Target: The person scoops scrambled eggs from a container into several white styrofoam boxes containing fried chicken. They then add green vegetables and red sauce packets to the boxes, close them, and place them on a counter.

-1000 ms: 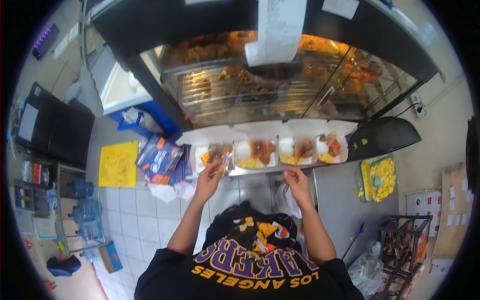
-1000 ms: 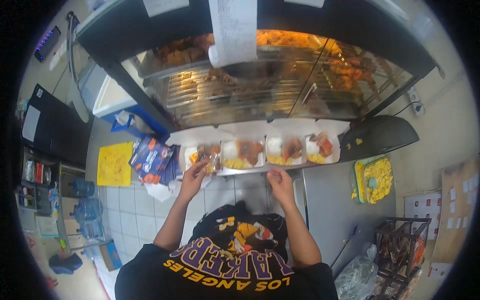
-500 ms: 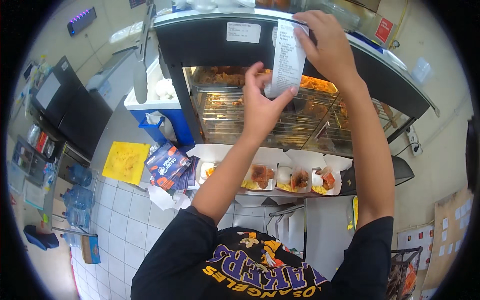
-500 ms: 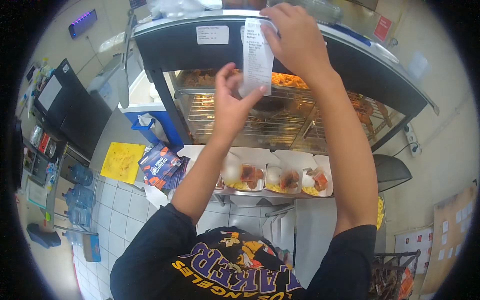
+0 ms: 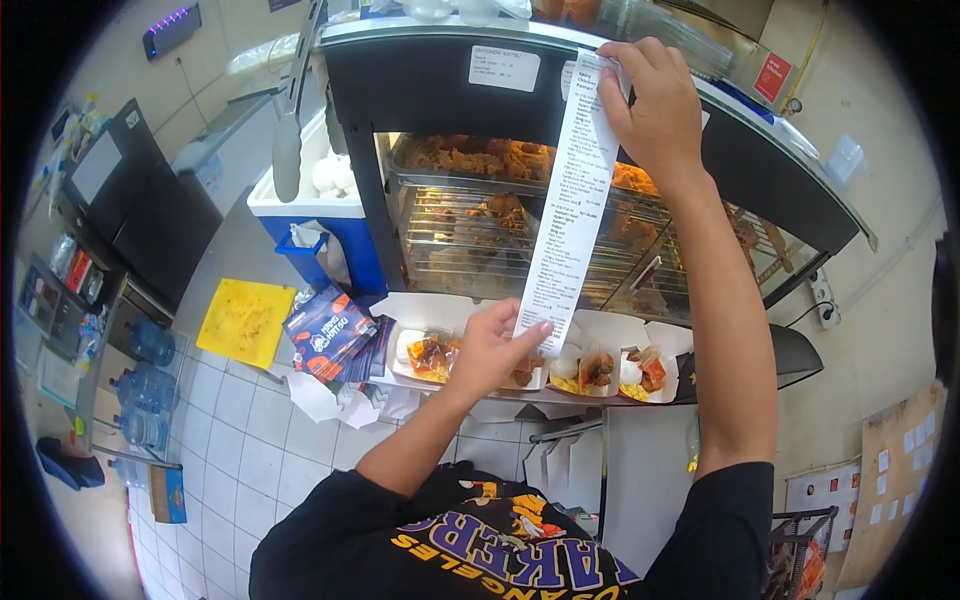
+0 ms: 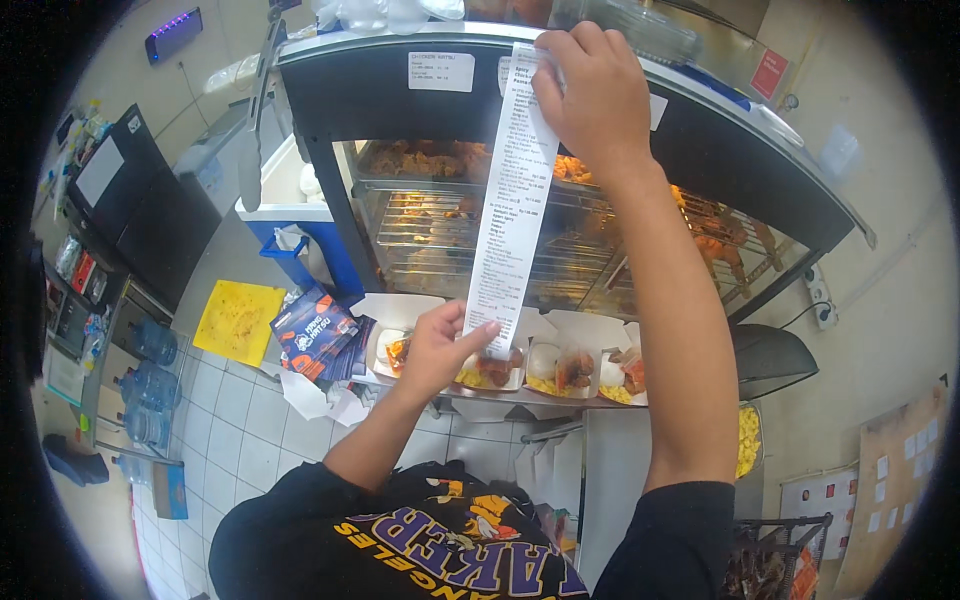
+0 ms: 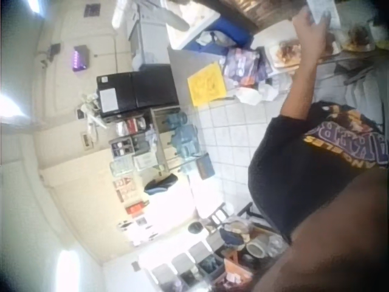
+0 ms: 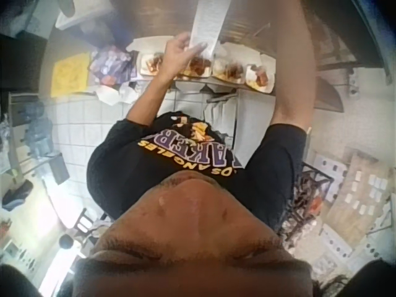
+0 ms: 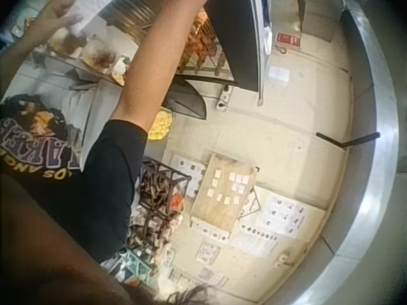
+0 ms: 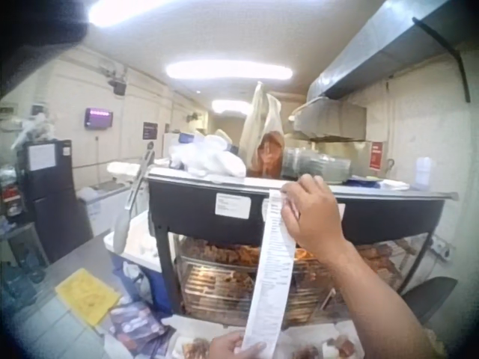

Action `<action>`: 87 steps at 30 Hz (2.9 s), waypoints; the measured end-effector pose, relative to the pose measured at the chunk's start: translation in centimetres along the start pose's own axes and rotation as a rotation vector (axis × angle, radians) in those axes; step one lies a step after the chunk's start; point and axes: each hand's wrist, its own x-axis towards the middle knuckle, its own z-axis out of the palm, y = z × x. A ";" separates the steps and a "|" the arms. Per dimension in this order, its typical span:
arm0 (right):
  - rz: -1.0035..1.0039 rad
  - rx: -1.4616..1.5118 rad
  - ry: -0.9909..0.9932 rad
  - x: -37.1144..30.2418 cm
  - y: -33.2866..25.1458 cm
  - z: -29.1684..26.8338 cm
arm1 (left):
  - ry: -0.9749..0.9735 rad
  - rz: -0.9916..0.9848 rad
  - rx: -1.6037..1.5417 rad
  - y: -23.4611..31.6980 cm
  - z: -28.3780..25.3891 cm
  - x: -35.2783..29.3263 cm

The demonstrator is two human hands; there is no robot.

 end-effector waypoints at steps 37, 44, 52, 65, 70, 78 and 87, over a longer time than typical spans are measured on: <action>0.050 0.031 0.064 0.6 -2.4 -1.2 | -0.109 -0.062 0.025 0.2 -1.4 -5.2; 0.059 0.035 0.057 0.6 -2.5 -1.2 | -0.119 -0.042 0.049 -0.3 -1.8 -5.0; 0.020 -0.080 0.032 -0.2 -1.5 -0.3 | -0.135 -0.070 -0.003 -0.5 -2.0 -4.8; 0.079 -0.014 0.082 0.1 -2.8 -0.7 | -0.131 -0.077 -0.019 -0.7 -2.3 -4.8; 0.056 -0.041 0.087 -0.3 -2.3 -0.1 | -0.127 -0.071 -0.006 -0.8 -2.4 -4.8; 0.054 -0.044 0.067 -0.6 -1.8 0.5 | -0.120 -0.094 -0.020 -1.5 -2.7 -4.4; 0.059 -0.053 0.044 -0.3 -2.6 -0.1 | -0.073 -0.091 0.018 -1.8 -2.9 -4.3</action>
